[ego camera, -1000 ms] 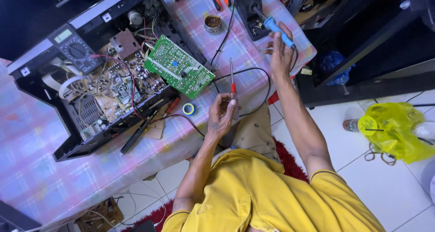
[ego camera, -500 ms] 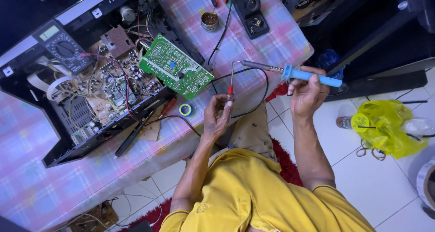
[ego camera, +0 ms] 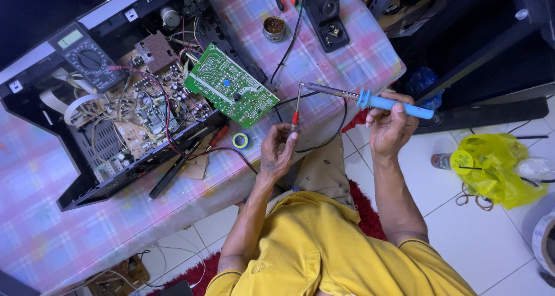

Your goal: The person uses a soldering iron and solder wire to work on a green circuit board. They then pick up a larger circuit board with a heatsink, flip it over, and place it back on the table before returning to solder the first board.

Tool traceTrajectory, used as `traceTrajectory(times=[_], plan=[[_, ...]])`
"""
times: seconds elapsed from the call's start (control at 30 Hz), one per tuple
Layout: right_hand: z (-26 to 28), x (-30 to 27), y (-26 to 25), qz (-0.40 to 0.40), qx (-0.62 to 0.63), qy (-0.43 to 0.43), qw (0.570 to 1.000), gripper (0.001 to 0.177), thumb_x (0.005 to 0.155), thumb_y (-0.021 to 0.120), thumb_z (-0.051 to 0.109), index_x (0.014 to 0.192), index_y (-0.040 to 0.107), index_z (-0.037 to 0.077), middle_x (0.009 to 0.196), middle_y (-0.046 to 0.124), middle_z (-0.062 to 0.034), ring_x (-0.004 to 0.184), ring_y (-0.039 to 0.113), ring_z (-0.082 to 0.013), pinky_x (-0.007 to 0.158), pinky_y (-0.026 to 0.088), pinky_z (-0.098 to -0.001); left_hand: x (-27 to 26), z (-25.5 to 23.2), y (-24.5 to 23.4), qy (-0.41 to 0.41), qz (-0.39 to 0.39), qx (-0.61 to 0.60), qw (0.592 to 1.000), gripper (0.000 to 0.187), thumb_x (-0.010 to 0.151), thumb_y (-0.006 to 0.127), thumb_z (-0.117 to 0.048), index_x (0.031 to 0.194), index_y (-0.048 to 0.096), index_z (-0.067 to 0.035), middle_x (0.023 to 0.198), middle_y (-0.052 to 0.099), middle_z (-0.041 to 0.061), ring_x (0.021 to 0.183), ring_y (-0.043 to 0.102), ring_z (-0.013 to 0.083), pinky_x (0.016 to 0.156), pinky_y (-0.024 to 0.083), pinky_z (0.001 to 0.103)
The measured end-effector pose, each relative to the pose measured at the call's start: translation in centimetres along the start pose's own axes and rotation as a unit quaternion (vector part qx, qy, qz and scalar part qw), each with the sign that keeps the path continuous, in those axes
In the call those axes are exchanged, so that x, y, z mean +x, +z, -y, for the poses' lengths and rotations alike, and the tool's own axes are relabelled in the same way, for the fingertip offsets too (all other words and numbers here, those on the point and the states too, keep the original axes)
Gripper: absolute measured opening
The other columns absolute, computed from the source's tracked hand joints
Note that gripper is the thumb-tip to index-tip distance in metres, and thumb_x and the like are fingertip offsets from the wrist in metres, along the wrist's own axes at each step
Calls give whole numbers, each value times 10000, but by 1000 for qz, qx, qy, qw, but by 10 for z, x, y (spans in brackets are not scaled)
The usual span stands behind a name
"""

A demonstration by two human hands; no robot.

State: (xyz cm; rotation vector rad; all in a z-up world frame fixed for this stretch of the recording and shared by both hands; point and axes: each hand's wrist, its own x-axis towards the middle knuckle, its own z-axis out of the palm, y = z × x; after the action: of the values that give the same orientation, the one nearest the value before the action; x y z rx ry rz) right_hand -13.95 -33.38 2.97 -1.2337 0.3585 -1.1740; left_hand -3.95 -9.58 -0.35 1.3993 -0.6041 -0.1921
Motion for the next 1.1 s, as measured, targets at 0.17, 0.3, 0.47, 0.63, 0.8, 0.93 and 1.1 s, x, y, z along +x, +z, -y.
traceTrajectory(times=[0.17,0.3,0.47,0.63,0.8,0.93,1.1], plan=[[1,0,1,-4,6,-3,1000,372,1072,512,271,1117,605,-86,604,603,-188,468,619,-189,422,523,-263,1,0,0,-3,9,-13,1000,212,1002,660,-139,1121,646,35,819,644,177,697,698,267,654,594,366],[0,-2,-2,4,0,-1,1000,376,1076,504,273,1122,599,-88,616,612,-190,480,630,-190,427,530,-262,1,-2,1,-6,5,-25,1000,202,1001,658,-123,1114,642,44,817,643,173,701,707,262,653,594,364],[0,-2,-1,-4,11,-7,1000,379,1072,515,273,1122,601,-92,611,608,-184,476,631,-187,423,531,-264,1,1,-1,-6,16,-33,999,212,1010,648,-132,1128,645,44,850,677,189,712,723,271,659,602,377],[2,-3,-3,-3,10,-13,1000,369,1072,512,253,1116,601,-103,604,608,-191,467,630,-193,421,533,-266,-2,-2,0,-12,25,-45,999,215,1012,643,-130,1130,645,50,875,706,201,722,732,270,662,607,396],[0,-4,-5,5,17,-29,999,369,1068,504,229,1111,598,-125,596,599,-214,464,636,-214,416,538,-283,-2,-5,-2,-16,47,-62,997,210,1034,595,-138,1138,646,37,915,737,187,747,740,229,689,613,367],[1,-6,-6,9,11,-32,999,371,1065,507,225,1112,601,-130,596,602,-204,467,636,-206,422,541,-277,-4,-5,0,-11,45,-75,996,223,1049,559,-142,1133,652,42,911,736,202,682,713,229,604,584,346],[4,-8,-7,5,17,-37,999,387,1064,509,244,1115,598,-129,607,609,-208,474,644,-212,426,549,-281,-8,5,-1,-26,48,-96,994,267,1085,477,-160,1134,647,39,880,740,192,624,669,196,542,535,300]])
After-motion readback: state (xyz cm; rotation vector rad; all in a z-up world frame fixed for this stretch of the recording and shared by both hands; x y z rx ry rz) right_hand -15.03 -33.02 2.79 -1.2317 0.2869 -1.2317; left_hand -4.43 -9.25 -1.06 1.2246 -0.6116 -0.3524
